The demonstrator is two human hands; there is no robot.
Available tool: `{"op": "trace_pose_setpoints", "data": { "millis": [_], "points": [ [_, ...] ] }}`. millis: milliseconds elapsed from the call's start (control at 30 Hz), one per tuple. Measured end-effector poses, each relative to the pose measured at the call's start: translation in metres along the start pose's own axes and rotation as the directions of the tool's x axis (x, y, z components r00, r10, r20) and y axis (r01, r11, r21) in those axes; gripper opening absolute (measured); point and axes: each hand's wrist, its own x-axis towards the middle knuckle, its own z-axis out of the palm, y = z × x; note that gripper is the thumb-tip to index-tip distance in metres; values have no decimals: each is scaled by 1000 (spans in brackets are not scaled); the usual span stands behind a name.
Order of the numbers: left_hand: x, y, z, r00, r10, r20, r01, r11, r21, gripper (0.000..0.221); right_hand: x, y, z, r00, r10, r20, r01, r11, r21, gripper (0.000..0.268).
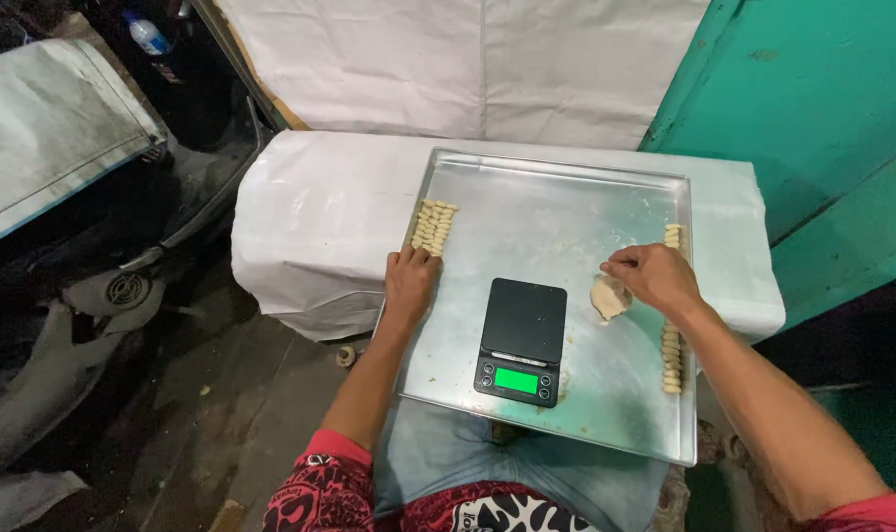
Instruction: Weighing small pieces of dough on a digital scale and rolling them into uniform log shapes.
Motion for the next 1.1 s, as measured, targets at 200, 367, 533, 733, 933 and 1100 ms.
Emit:
{"op": "trace_pose_setpoints", "data": {
  "millis": [200, 367, 533, 733, 933, 1100],
  "points": [
    [-7, 11, -11, 994, -90, -58, 90, 996, -14, 7, -10, -11, 0, 997, -78, -24, 80, 991, 111, 33],
    [-6, 19, -20, 979, -193, -70, 188, 980, -62, 14, -8, -4, 11, 980, -196, -34, 198, 978, 62, 45],
    [-1, 23, -17, 969, -242, -48, 237, 967, -91, 23, -8, 0, 24, 951, -304, -59, 305, 952, 7, 53],
    [-36, 68, -106, 926, -367, 89, 372, 848, -378, 34, -27, -9, 57, 813, -549, -192, 501, 829, -248, 33],
    [-110, 108, -144, 923, -348, 165, 385, 820, -423, 32, -30, -8, 82, 681, -638, -360, 488, 761, -427, 28],
    [-116, 108, -138, 958, -263, 117, 287, 852, -437, 28, 5, 16, 109, 567, -657, -496, 369, 741, -561, 35]
  ]
}}
